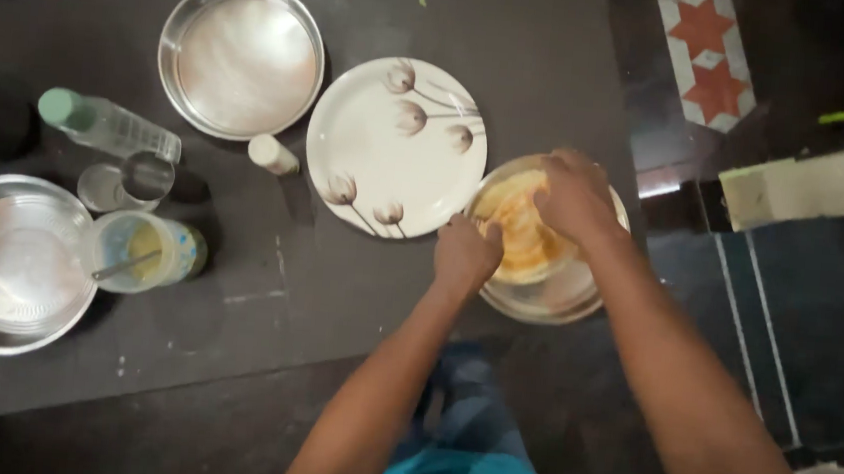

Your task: The person arranges dosa and chutney on plates and serves them on a table.

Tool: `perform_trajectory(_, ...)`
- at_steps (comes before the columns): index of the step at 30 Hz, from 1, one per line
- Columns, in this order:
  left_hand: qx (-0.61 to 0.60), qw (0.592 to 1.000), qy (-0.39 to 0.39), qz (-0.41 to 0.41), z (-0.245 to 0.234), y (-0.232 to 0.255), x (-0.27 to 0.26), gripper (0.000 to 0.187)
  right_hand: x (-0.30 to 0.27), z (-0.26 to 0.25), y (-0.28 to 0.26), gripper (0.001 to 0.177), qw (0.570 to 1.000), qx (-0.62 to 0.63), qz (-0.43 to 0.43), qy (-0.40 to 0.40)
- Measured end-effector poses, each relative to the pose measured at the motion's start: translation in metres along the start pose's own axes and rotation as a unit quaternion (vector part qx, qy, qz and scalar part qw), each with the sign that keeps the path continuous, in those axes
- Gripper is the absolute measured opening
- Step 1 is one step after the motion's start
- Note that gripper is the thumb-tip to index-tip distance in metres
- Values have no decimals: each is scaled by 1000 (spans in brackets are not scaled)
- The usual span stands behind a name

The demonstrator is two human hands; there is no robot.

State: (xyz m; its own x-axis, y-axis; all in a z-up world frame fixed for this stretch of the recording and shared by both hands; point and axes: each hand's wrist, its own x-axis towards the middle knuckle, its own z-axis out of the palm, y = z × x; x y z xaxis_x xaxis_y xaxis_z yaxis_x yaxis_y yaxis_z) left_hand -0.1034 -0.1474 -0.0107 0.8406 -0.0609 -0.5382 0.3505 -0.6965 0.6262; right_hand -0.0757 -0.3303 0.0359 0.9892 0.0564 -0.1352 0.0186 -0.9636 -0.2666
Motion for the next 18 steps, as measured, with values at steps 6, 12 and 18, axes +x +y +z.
perform_trajectory(6, -3, 998, 46, 49, 10, 22, -45, 91, -57, 1, 5, 61, 998, 3, 70, -5)
perform_trajectory(12, 6, 999, 13, -35, 27, 41, -81, 104, -100, 21, 30, 79, 989, 28, 143, 4)
perform_trajectory(18, 4, 995, 48, -90, 59, 40, -105, 114, -134, 53, 68, 90, 984, 70, 154, 62)
